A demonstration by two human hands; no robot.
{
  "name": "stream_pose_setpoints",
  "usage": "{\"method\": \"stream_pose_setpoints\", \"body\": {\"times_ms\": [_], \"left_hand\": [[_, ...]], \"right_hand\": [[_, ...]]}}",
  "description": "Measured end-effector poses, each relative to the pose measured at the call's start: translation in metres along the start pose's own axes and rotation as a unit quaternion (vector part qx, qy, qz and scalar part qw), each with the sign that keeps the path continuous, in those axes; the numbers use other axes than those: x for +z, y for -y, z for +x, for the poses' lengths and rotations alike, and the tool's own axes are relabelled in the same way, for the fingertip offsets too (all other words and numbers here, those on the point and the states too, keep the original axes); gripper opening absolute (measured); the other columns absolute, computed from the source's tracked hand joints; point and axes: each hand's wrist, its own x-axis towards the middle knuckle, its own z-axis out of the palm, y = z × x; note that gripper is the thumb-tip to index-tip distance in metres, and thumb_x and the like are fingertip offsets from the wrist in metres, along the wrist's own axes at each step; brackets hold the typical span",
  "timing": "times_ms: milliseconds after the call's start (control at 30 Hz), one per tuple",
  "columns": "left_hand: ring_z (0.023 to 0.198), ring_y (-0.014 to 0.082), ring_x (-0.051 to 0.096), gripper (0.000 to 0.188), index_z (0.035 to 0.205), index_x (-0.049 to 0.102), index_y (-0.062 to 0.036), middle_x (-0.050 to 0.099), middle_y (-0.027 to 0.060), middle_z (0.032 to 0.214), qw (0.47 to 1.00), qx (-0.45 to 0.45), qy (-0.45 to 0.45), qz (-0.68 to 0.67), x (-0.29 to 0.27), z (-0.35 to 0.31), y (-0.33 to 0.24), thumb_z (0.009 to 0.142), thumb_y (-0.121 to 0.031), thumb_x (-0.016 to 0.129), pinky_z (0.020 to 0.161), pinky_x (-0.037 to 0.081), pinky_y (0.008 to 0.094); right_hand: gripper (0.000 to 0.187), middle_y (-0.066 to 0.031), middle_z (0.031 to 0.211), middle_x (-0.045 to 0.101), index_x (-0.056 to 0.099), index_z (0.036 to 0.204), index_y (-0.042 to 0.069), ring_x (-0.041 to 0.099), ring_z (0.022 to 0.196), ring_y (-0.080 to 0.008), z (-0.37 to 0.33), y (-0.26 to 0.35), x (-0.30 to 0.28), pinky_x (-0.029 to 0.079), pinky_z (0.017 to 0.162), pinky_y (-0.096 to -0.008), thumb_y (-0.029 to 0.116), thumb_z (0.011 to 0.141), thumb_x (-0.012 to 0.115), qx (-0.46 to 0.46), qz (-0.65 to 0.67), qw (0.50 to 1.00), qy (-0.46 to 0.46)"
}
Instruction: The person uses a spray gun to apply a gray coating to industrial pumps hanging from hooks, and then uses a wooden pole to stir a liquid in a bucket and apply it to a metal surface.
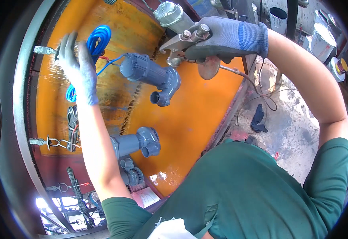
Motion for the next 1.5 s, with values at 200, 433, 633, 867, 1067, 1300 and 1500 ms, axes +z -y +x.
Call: {"method": "stream_pose_setpoints", "body": {"times_ms": [200,433,633,867,1067,1300,1500], "left_hand": [[0.110,0.0329,0.065,0.036,0.118,0.069,0.0009,0.069,0.0206,0.116,0.956,-0.204,0.152,-0.148,0.025,-0.003,0.006,0.100,-0.027,0.057,0.097,0.050,0.0390],[0.109,0.0229,0.064,0.028,0.119,0.067,0.0035,0.069,0.0158,0.118,0.941,-0.242,0.095,-0.217,-0.009,-0.040,0.010,0.099,-0.014,0.060,0.099,0.048,0.0343],[0.119,0.0229,0.061,0.032,0.130,0.061,0.0061,0.064,0.0176,0.130,0.946,-0.225,0.059,-0.225,-0.029,-0.071,0.013,0.102,-0.007,0.054,0.106,0.045,0.0347],[0.128,0.0257,0.054,0.035,0.132,0.059,0.0084,0.060,0.0188,0.134,0.932,-0.237,0.014,-0.273,-0.048,-0.098,0.020,0.103,-0.009,0.049,0.117,0.032,0.0408],[0.130,0.0293,0.055,0.030,0.124,0.063,0.0085,0.061,0.0215,0.133,0.915,-0.241,-0.026,-0.322,-0.055,-0.109,0.034,0.100,-0.005,0.051,0.115,0.035,0.0417],[0.128,0.0281,0.055,0.027,0.123,0.061,0.0083,0.058,0.0226,0.136,0.900,-0.286,-0.040,-0.327,-0.061,-0.120,0.041,0.101,-0.005,0.052,0.113,0.038,0.0410],[0.119,0.0232,0.058,0.022,0.117,0.059,0.0078,0.059,0.0238,0.134,0.890,-0.349,-0.067,-0.286,-0.067,-0.131,0.061,0.102,-0.007,0.054,0.100,0.048,0.0343]], "right_hand": [[0.037,-0.0085,0.096,0.071,0.068,0.120,0.002,0.065,0.087,-0.0130,0.006,-0.031,-0.033,0.053,0.084,-0.0304,0.027,0.094,0.072,0.020,-0.050,0.996,-0.068],[0.034,-0.0072,0.095,0.072,0.068,0.122,0.003,0.064,0.083,-0.0142,0.025,0.065,-0.045,0.054,0.073,-0.0297,0.026,0.097,0.069,0.084,-0.017,0.995,0.057],[0.035,-0.0098,0.092,0.072,0.067,0.117,0.002,0.066,0.085,-0.0177,0.051,0.082,-0.040,0.054,0.078,-0.0329,0.030,0.096,0.069,0.013,-0.044,0.999,0.024],[0.034,-0.0118,0.092,0.074,0.069,0.118,0.005,0.070,0.087,-0.0198,0.074,0.144,-0.031,0.055,0.078,-0.0335,0.031,0.098,0.065,0.006,-0.127,0.984,0.121],[0.033,-0.0077,0.077,0.071,0.071,0.104,0.006,0.067,0.074,-0.0212,0.092,0.121,-0.005,0.053,0.070,-0.0349,0.037,0.096,0.065,-0.153,-0.241,0.953,0.098],[0.032,-0.0097,0.083,0.074,0.068,0.107,0.002,0.072,0.080,-0.0210,0.096,0.152,-0.008,0.055,0.075,-0.0331,0.032,0.098,0.063,-0.008,-0.181,0.977,0.112],[0.029,-0.0106,0.086,0.074,0.069,0.112,0.002,0.072,0.082,-0.0188,0.091,0.136,-0.025,0.057,0.076,-0.0308,0.027,0.099,0.063,0.100,-0.107,0.965,0.218]]}}
